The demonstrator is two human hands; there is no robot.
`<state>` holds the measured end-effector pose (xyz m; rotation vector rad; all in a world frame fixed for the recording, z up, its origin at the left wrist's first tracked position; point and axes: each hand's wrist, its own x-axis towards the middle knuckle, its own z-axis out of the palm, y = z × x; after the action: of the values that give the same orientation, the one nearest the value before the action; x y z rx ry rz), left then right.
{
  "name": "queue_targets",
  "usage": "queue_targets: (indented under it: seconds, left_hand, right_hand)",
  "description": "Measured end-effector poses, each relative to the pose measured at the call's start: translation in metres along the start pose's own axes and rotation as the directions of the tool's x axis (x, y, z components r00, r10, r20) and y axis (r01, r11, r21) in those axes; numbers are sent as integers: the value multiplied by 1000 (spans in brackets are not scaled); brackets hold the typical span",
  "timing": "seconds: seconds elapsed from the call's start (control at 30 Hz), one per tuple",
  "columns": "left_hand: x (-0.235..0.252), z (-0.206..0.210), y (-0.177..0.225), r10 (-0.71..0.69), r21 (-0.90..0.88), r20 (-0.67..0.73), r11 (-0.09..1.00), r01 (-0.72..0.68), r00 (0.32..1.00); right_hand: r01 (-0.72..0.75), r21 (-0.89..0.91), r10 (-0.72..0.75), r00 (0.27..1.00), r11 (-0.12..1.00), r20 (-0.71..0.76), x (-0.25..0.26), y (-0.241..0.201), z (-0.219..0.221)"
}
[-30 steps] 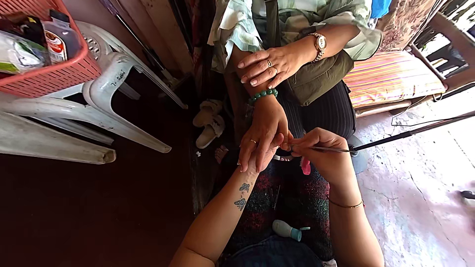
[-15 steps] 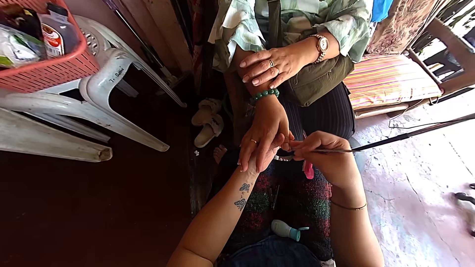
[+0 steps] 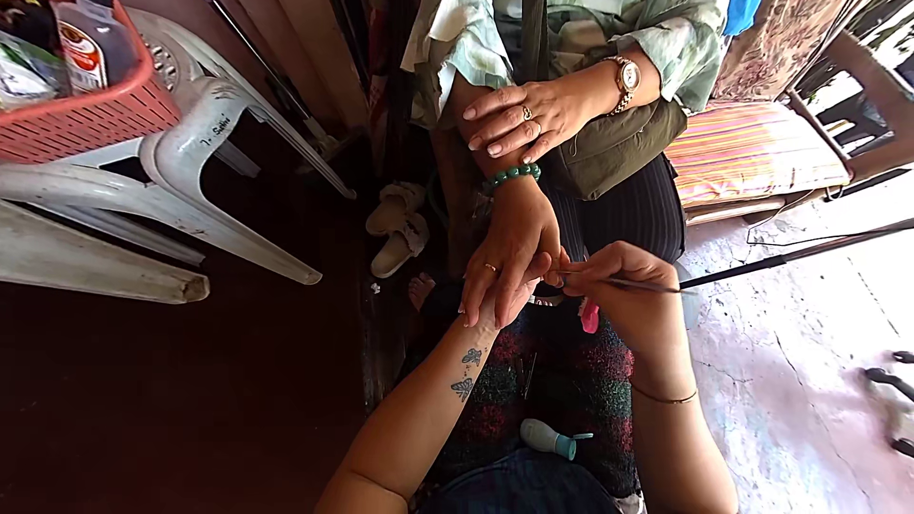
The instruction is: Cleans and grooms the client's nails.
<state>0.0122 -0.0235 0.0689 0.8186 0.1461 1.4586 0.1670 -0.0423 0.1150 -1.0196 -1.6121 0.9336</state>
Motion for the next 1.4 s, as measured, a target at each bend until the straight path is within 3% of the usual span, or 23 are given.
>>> queue_targets:
  seconds: [0.1,0.23,0.3,0.37,0.47,0.53,0.63,0.73,0.83,0.97,1.07,1.17,1.27,1.4]
  left_hand:
    - [-2,-17,-13,10,-61,35,998,-8,999]
    - [-7,-64,-48,7,-161,79,987,5,997]
    - [-7,-63,-46,4,-160,81,987,9,997]
    - [-5,-43,-30,-15,-104,79,994,23,997]
    - [-1,1,3,-46,49,-64,998,49,997]
    - [-4,-20,-13,-31,-43,-19,999,30,999]
    - [-7,-58,-44,-34,-189,102,981,53,994]
    - [-7,-60,-44,-40,-183,86,982,55,995]
    - [-6,-56,-42,-61,-176,84,982,75,995]
    - [-7,-61,-46,-2,-197,86,980,19,996]
    - [-6,-56,-44,3,-182,94,983,14,996]
    - [-6,-60,-46,-3,-153,97,988,18,995]
    - [-7,-57,-44,-25,-163,91,986,40,995]
    - [-7,-60,-45,16,-187,97,982,3,995]
  right_hand:
    - [-14,-26,16,997,1000,73,0,-2,-3]
    - [16,-53,-15,1000,998,10,-2,0,2]
    - [0,-52,3,997,999,76,-3,-2,-2]
    - [-10,11,10,1000,1000,24,-2,-4,-2]
    - [-11,12,11,1000,1000,-5,-3,0,1]
    - [-40,35,38,998,999,40,-3,-1,-3]
    - [-35,70,37,999,997,-35,-4,2,0]
    - [-48,53,46,998,997,40,-5,1,-4]
    - [-28,69,30,999,997,-37,-5,1,1]
    - [-34,-15,34,999,999,32,-4,-5,-1]
    - [-1,-25,-1,998,1000,-55,-5,-3,6]
    - [-16,-41,16,1000,999,-5,-6,-4,3]
    - [8,-22,-9,998,1000,-68,-7,-4,8]
    - [-8,-49,9,1000,999,18,-7,-6,4]
